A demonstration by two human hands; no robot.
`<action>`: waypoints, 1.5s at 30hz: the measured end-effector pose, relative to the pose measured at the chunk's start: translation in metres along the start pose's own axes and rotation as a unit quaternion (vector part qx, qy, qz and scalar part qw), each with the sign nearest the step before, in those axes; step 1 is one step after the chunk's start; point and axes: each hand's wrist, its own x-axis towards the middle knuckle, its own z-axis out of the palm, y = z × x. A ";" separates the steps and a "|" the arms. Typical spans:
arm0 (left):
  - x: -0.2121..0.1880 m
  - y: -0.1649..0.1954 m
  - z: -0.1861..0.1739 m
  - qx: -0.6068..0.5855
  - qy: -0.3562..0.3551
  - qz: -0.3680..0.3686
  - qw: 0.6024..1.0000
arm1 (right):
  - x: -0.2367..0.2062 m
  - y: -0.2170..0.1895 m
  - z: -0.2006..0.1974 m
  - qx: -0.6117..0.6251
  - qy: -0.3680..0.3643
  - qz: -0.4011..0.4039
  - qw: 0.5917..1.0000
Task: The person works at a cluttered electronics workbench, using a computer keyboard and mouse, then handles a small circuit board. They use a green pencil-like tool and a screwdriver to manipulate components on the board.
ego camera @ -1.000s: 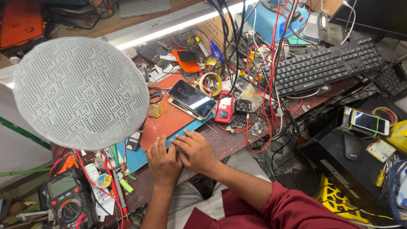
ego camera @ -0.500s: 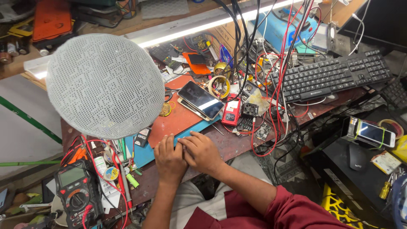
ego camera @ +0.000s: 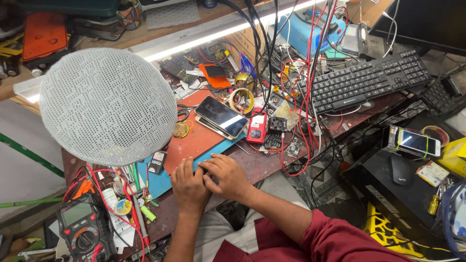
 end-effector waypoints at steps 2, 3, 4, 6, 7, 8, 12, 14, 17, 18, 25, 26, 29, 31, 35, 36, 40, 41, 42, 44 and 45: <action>0.000 0.000 0.001 0.002 -0.002 -0.001 1.000 | 0.000 0.000 0.000 0.000 -0.004 0.008 1.000; -0.001 0.000 0.001 0.003 -0.003 -0.001 1.000 | 0.000 0.000 0.000 0.001 -0.006 0.011 1.000; -0.001 0.000 0.002 0.013 -0.006 -0.002 1.000 | 0.000 0.000 0.000 0.000 -0.007 0.011 1.000; -0.001 0.001 0.003 0.032 -0.011 -0.004 0.999 | 0.000 0.000 -0.001 -0.003 -0.009 0.012 1.000; -0.001 0.001 0.003 0.031 -0.011 -0.004 0.999 | 0.000 0.000 0.000 -0.003 -0.009 0.013 1.000; -0.001 0.001 0.002 0.030 -0.010 -0.004 0.999 | 0.000 0.000 0.000 -0.003 -0.010 0.014 1.000; 0.000 0.001 0.000 0.024 -0.009 -0.006 1.000 | -0.001 0.001 0.001 -0.002 -0.011 0.014 1.000; 0.000 0.001 0.000 0.016 -0.005 -0.005 1.000 | -0.002 0.002 0.001 -0.004 -0.011 0.013 1.000; 0.000 0.001 0.002 0.013 -0.003 -0.006 1.000 | -0.001 0.002 0.000 -0.004 -0.009 0.012 1.000; 0.000 0.001 0.002 0.013 -0.004 -0.006 1.000 | 0.000 0.001 0.000 -0.004 -0.008 0.012 1.000; -0.002 0.000 0.000 0.034 -0.010 -0.004 0.999 | -0.001 0.001 0.002 0.002 -0.005 0.018 1.000; -0.001 0.000 0.000 0.027 -0.006 -0.005 1.000 | -0.001 0.001 0.002 0.008 -0.003 0.021 1.000; 0.000 0.001 0.000 0.029 -0.006 -0.006 1.000 | 0.001 -0.002 -0.002 0.008 0.000 0.016 1.000; -0.001 0.001 -0.001 0.029 -0.004 -0.006 1.000 | 0.005 -0.006 -0.006 0.012 -0.002 0.022 1.000; -0.002 0.001 0.000 0.027 0.001 -0.003 1.000 | 0.004 -0.006 -0.005 0.002 0.010 0.016 1.000; -0.002 0.000 -0.001 0.030 -0.002 -0.003 1.000 | 0.001 -0.004 -0.001 -0.010 0.017 0.002 1.000; -0.002 0.001 -0.004 0.020 -0.020 -0.009 1.000 | 0.000 0.012 -0.010 0.008 0.080 -0.036 0.996; -0.001 0.002 -0.005 0.014 -0.012 -0.009 1.000 | 0.009 0.021 -0.030 -0.013 0.092 -0.064 0.994; 0.000 0.001 -0.006 0.009 -0.003 -0.010 1.000 | 0.030 0.030 -0.053 -0.031 0.135 -0.095 0.986; 0.001 0.001 -0.007 0.015 -0.005 -0.013 1.000 | 0.086 0.049 -0.126 -0.084 0.216 -0.143 0.962; 0.001 0.001 -0.009 0.018 -0.008 -0.014 1.000 | 0.119 0.060 -0.169 -0.129 0.249 -0.135 0.950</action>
